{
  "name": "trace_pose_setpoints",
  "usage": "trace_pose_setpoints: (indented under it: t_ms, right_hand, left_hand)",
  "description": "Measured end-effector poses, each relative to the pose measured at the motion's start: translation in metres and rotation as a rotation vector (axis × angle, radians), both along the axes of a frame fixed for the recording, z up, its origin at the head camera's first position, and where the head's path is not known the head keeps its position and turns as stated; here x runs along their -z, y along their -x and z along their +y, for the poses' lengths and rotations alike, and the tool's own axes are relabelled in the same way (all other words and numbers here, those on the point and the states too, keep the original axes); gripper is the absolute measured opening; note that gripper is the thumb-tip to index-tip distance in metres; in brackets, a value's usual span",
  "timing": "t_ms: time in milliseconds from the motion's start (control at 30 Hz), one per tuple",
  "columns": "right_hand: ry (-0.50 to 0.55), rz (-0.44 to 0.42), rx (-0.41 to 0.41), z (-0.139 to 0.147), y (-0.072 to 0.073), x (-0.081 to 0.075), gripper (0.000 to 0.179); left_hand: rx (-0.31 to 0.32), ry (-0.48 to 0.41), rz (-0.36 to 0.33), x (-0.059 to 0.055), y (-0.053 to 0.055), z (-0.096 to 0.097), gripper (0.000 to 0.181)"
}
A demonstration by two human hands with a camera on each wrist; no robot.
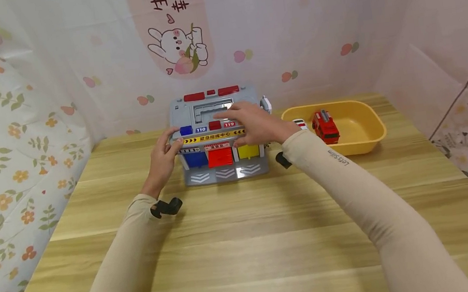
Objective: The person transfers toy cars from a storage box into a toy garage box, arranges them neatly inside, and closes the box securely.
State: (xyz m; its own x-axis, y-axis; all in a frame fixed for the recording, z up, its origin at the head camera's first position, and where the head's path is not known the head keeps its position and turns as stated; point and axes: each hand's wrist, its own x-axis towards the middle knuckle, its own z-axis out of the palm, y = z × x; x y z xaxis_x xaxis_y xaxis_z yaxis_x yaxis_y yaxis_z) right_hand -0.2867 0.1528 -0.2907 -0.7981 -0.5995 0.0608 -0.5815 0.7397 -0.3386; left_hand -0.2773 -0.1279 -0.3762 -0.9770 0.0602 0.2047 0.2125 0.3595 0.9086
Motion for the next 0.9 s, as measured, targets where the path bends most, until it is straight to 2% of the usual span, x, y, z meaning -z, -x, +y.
trace_pose_setpoints:
  t_ms: [167,400,667,900]
  right_hand:
    - [0.055,0.009,0.060,0.012,-0.001,-0.007,0.082]
    - [0.070,0.000,0.113,0.032,-0.001,-0.014,0.083]
    - [0.053,0.034,0.150,0.058,-0.001,-0.013,0.079]
    - [0.041,0.031,0.192,0.082,-0.001,-0.012,0.076]
  left_hand:
    - [-0.002,-0.003,0.003,0.001,-0.001,-0.001,0.038]
    - [-0.008,0.004,0.010,0.000,-0.001,-0.002,0.038]
    - [-0.007,0.005,0.018,0.001,-0.001,-0.002,0.039]
    - [-0.002,0.003,0.019,0.001,-0.001,-0.001,0.040]
